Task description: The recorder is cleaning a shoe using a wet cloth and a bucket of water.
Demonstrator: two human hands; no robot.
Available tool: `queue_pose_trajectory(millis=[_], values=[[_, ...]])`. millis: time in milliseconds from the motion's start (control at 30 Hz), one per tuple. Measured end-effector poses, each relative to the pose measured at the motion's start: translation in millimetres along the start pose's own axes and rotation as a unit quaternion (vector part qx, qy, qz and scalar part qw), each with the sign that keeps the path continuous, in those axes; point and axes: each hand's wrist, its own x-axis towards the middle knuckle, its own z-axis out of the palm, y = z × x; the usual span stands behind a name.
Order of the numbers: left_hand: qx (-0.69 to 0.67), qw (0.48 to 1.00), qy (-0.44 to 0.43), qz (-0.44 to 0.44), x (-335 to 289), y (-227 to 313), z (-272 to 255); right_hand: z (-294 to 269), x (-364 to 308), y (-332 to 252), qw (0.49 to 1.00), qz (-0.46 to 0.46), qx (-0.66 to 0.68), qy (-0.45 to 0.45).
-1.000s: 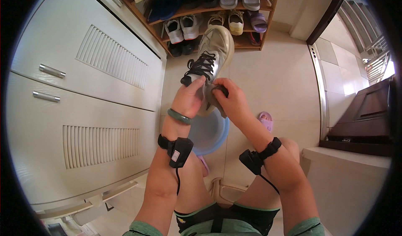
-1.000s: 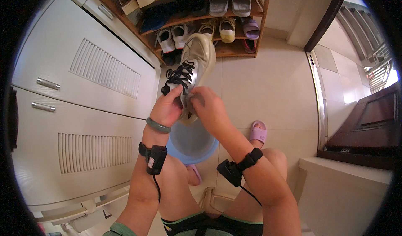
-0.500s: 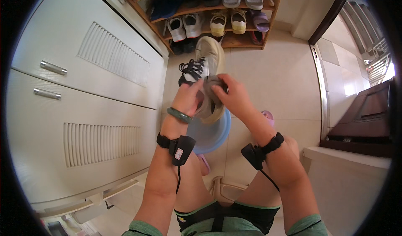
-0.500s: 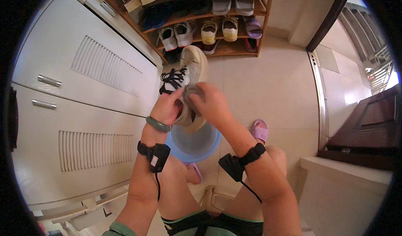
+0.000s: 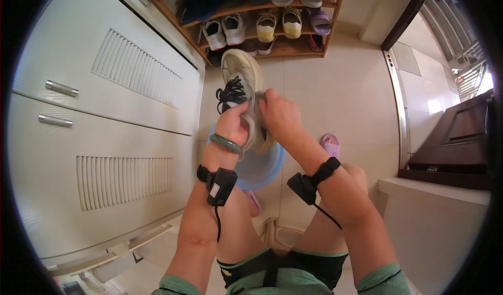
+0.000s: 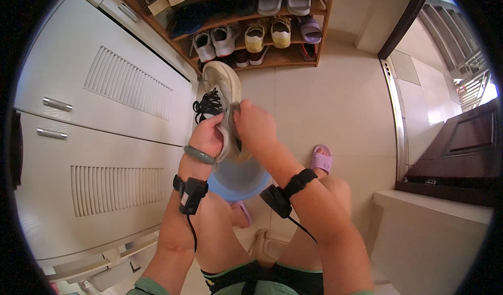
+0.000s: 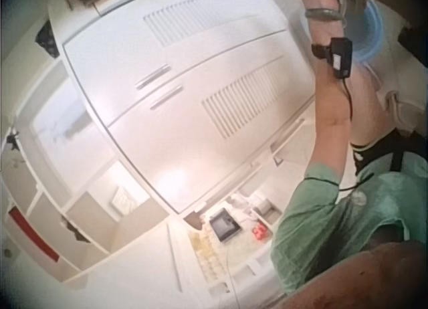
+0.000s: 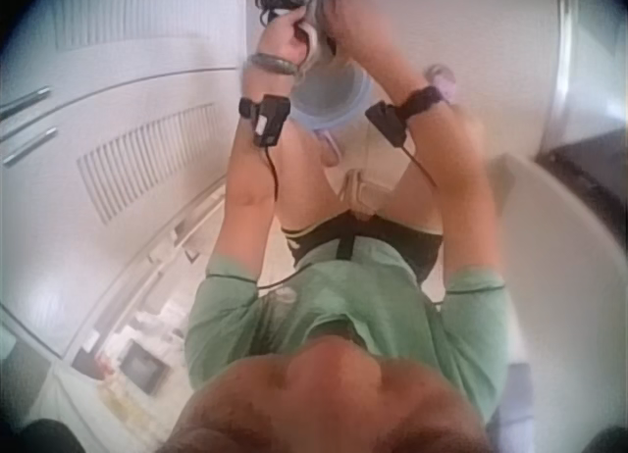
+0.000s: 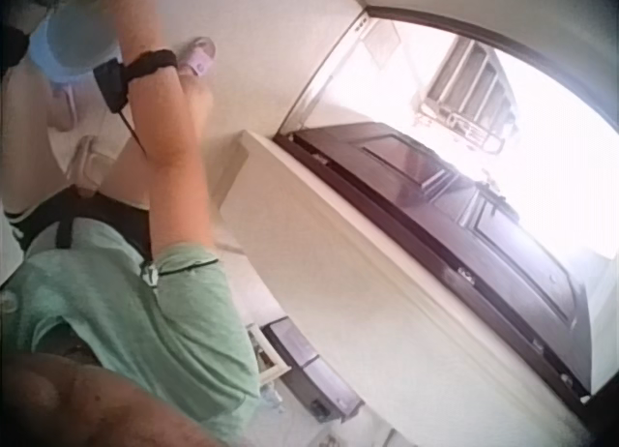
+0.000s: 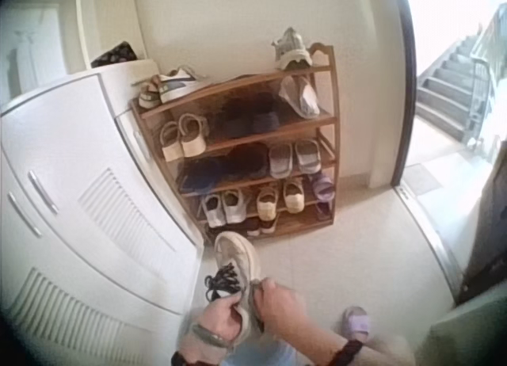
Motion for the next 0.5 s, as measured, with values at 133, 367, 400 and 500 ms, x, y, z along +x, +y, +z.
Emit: queue_pose_trajectory(millis=[133,367,400,500], values=[[-0.013,1.0,-0.001,0.007,-0.9,7.8,-9.3,-3.3,-31.3,-16.9,0.996,-0.086,-0.013,-0.021],[0.017,0.997,0.037,0.066,7.9,3.9,2.7,9.9,-13.0,-8.9,0.995,-0.084,-0.036,0.039],[-0.001,0.999,0.026,0.038,9.4,1.4,-1.3,9.5,-5.5,-9.6,0.997,-0.035,-0.056,0.046],[-0.011,1.0,0.021,0.007,13.9,-14.1,-5.8,-0.5,6.5,3.7,0.997,0.019,-0.076,-0.012]])
